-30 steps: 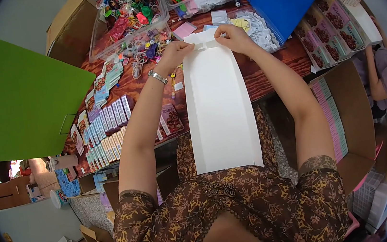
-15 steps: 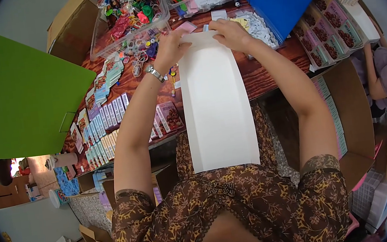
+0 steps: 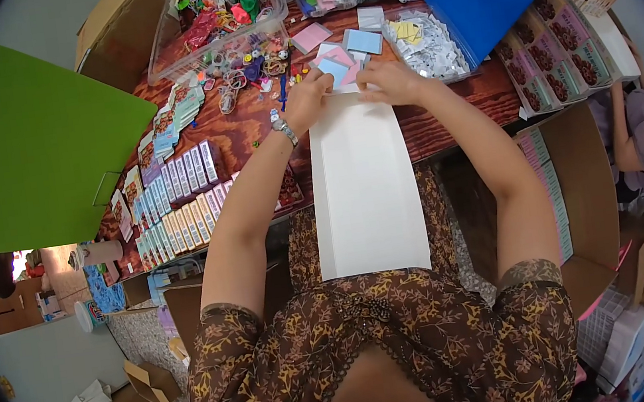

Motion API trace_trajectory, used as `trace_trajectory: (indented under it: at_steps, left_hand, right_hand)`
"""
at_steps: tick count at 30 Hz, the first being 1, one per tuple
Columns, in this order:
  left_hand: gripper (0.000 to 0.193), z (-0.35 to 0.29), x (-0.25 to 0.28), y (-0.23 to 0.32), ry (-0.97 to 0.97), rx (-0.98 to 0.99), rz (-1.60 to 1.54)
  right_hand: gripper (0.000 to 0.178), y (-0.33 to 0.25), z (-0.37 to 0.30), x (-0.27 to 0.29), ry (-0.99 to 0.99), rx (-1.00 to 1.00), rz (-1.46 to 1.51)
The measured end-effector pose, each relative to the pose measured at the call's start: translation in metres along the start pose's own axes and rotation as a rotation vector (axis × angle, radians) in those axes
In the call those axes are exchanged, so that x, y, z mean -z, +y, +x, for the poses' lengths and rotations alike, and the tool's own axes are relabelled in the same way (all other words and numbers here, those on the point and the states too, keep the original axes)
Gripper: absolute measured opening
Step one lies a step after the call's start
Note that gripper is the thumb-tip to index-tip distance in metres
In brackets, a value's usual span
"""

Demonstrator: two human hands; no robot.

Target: Sort small components and pack them into individual boxes and bags at a factory workbench.

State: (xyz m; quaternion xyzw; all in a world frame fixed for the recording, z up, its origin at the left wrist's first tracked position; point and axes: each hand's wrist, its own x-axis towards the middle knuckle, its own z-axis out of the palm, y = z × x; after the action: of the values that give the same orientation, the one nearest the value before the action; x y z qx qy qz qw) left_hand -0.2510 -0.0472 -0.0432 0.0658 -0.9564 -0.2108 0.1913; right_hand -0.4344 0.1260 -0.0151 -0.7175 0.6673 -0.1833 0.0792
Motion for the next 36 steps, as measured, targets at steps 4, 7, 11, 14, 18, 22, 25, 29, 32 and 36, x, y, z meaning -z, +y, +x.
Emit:
trace_trajectory:
  at_steps: [4,7,11,14,18,22,25,29,32,36]
  left_hand:
    - [0.017,0.003,0.0,0.002,-0.028,-0.048,-0.011]
    - [0.016,0.005,0.007,0.0,-0.151,-0.092,0.023]
    - [0.02,0.013,0.01,0.002,-0.115,0.007,-0.246]
    - [0.023,0.015,0.009,-0.015,-0.185,-0.074,-0.044]
    - [0.02,0.031,0.017,-0.002,-0.271,0.021,0.099]
    - [0.016,0.037,0.027,0.003,-0.176,-0.069,0.164]
    - [0.017,0.04,0.031,0.002,-0.164,-0.139,0.198]
    - [0.019,0.046,0.041,0.011,-0.236,-0.203,0.244]
    - [0.02,0.054,0.058,0.022,-0.359,-0.185,0.23]
    - [0.024,0.059,0.066,0.013,-0.431,-0.258,0.215]
  right_hand:
    - [0.015,0.001,0.004,-0.003,0.006,-0.048,0.106]
    - [0.02,-0.007,0.005,-0.01,0.031,-0.112,0.071]
    - [0.026,0.0,0.003,-0.017,0.022,-0.187,-0.1]
    - [0.025,-0.017,0.023,-0.016,-0.099,-0.25,-0.201]
    - [0.021,-0.03,0.029,0.004,-0.116,-0.379,-0.119]
    - [0.018,-0.034,0.036,0.019,-0.152,-0.245,-0.319]
    - [0.02,-0.034,0.041,0.026,-0.189,-0.171,-0.4]
    - [0.02,-0.034,0.044,0.028,-0.232,-0.162,-0.397]
    - [0.02,-0.042,0.042,0.034,-0.173,-0.128,-0.423]
    - [0.023,-0.049,0.046,0.04,-0.164,-0.129,-0.45]
